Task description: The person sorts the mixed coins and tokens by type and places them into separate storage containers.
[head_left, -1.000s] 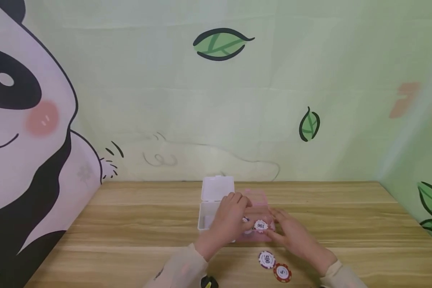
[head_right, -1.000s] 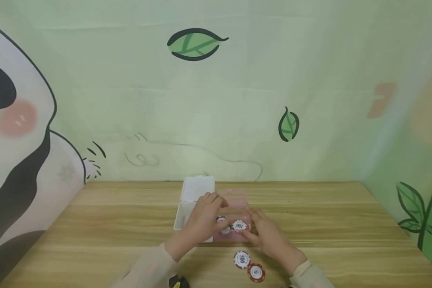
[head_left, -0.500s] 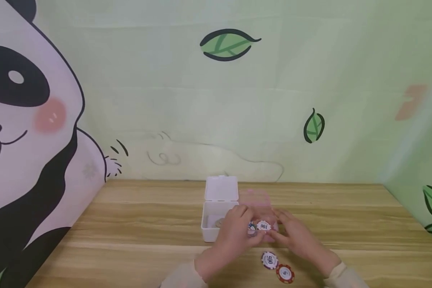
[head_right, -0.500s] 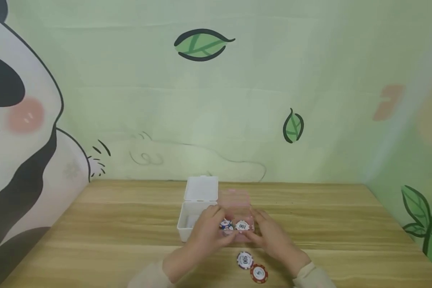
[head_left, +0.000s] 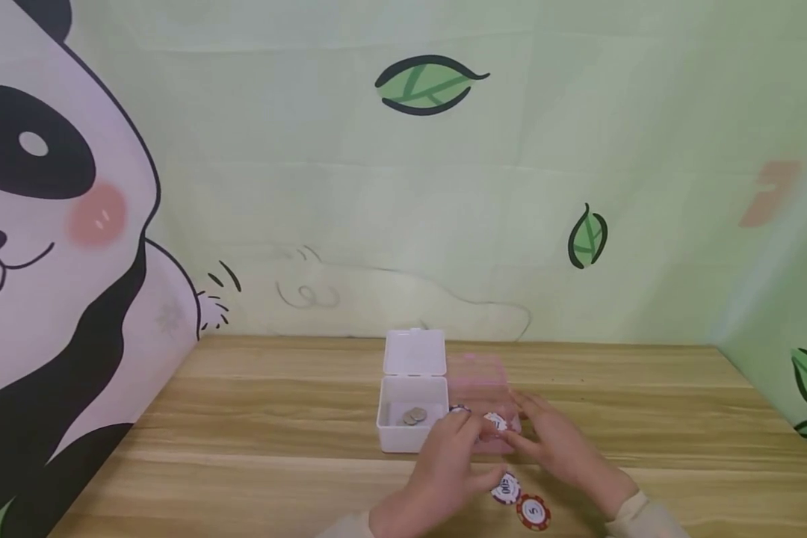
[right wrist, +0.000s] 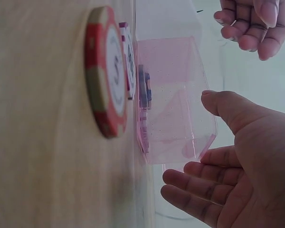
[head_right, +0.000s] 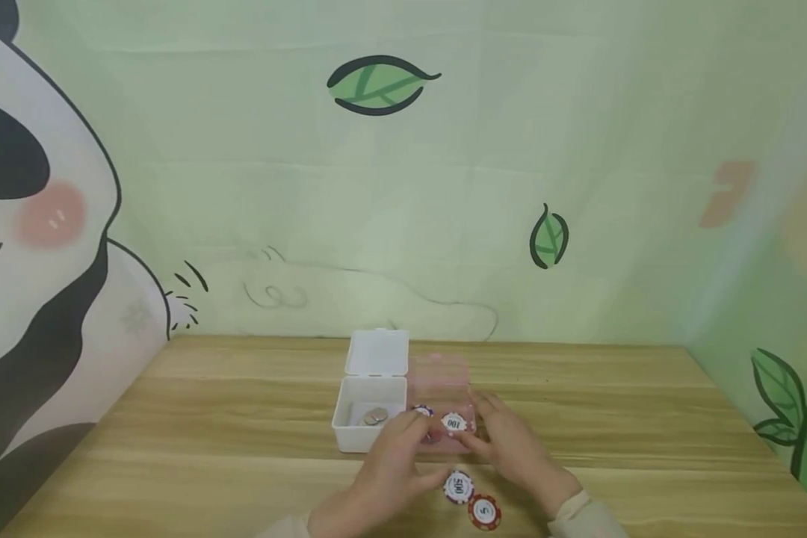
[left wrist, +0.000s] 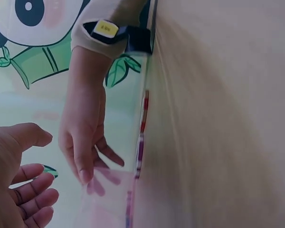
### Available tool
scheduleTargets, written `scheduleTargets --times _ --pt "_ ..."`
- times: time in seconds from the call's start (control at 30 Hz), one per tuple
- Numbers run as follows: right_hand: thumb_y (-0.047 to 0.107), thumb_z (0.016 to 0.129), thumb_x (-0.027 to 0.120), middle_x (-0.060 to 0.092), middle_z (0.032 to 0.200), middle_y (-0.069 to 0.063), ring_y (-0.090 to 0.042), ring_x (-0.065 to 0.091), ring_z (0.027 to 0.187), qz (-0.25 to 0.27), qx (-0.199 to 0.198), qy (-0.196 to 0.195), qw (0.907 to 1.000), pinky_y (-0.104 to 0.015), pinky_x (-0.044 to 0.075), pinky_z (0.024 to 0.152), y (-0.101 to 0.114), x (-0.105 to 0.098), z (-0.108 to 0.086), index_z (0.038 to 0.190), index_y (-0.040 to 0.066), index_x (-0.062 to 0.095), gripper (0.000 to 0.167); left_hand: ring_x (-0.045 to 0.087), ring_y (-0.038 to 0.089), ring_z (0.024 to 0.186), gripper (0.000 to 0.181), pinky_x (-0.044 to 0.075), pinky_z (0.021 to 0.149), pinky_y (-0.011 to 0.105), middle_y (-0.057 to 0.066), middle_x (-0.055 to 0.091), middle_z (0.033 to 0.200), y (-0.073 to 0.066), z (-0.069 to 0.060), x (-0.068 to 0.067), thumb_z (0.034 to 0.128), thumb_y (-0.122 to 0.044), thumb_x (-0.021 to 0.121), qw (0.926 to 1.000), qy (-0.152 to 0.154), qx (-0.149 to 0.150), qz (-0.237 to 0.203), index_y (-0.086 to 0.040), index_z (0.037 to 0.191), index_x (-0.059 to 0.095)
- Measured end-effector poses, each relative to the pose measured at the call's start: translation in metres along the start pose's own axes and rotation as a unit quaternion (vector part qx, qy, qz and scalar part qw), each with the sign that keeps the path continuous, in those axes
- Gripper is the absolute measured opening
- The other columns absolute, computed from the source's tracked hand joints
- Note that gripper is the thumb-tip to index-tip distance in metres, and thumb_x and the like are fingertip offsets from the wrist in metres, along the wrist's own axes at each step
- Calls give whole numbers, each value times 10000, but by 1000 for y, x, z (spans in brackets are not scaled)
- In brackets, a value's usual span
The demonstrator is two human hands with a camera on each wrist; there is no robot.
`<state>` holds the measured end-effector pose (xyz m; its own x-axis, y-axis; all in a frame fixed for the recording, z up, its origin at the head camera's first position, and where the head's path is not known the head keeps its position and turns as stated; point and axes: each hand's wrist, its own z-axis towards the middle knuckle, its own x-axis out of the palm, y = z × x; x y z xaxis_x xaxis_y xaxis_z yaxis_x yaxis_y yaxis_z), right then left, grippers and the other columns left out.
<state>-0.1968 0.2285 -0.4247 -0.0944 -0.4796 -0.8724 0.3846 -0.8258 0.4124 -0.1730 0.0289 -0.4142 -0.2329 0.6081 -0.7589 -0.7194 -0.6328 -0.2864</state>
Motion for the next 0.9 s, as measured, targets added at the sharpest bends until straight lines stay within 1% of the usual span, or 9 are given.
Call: scheduleTargets --times 0.1,0.17,0.27,0.47,0.53,0.6,0.67,0.77,0.9 --pt "394 911 623 484 1387 -290 -450 563 1173 -9 16 19 10000 -571 456 988 0 0 0 1404 -48 414 695 553 78 877 354 463 798 209 -69 623 893 -1 -3 2 722 -309 811 10000 38 -44 -35 -149 984 634" --pt "389 911 626 485 1386 -291 -452 562 1173 0 20 18 10000 -574 456 987 1 1 1 1407 -47 412 694 556 74 884 346 463 811 214 -73 621 899 -2 -6 4 730 -314 803 9999 140 -78 4 -151 987 639" --pt "366 909 634 483 1387 -292 -455 556 1180 19 24 5 10000 -578 450 992 1 2 1 1410 -43 409 685 562 80 914 335 464 840 220 -68 620 924 -2 -8 5 752 -326 784 9989 434 -141 43 -147 998 642" --pt "324 907 643 479 1393 -291 -462 527 1214 22 33 -43 10000 -582 426 1017 3 0 1 1401 -49 418 659 562 113 1009 417 462 924 256 -36 631 1042 -3 -11 10 774 -370 769 9938 1067 -305 -2 -143 1102 652" --pt "325 909 640 472 1397 -293 -465 518 1223 22 37 -39 10000 -582 420 1022 4 0 1 1400 -53 417 659 566 114 1037 446 464 947 265 -38 634 1092 -3 -11 14 769 -385 771 9918 1230 -340 64 -154 1132 650" --pt "327 909 640 469 1401 -293 -463 516 1227 28 58 -27 10000 -578 419 1026 3 0 0 1403 -51 414 661 574 119 1069 444 458 1002 310 -43 639 1128 -3 -12 18 761 -393 775 9899 1358 -365 181 -158 1119 655" --pt "325 908 642 464 1403 -296 -464 517 1225 28 74 -19 10000 -576 419 1026 2 0 0 1404 -52 412 664 583 121 1068 416 456 1022 348 -50 645 1120 -2 -13 21 752 -395 781 9890 1408 -333 296 -155 1071 663" --pt "324 903 646 461 1402 -301 -469 512 1229 33 89 -20 10000 -578 414 1030 2 1 0 1404 -53 411 669 592 123 1057 379 456 1026 370 -57 653 1084 -1 -15 27 740 -389 788 9891 1396 -271 379 -149 1006 666" --pt "322 900 647 460 1401 -306 -475 500 1240 64 101 -11 9999 -583 404 1036 2 1 0 1402 -58 409 673 589 113 1025 365 471 967 302 -63 643 1031 1 -16 31 730 -391 791 9895 1371 -190 411 -151 977 670"
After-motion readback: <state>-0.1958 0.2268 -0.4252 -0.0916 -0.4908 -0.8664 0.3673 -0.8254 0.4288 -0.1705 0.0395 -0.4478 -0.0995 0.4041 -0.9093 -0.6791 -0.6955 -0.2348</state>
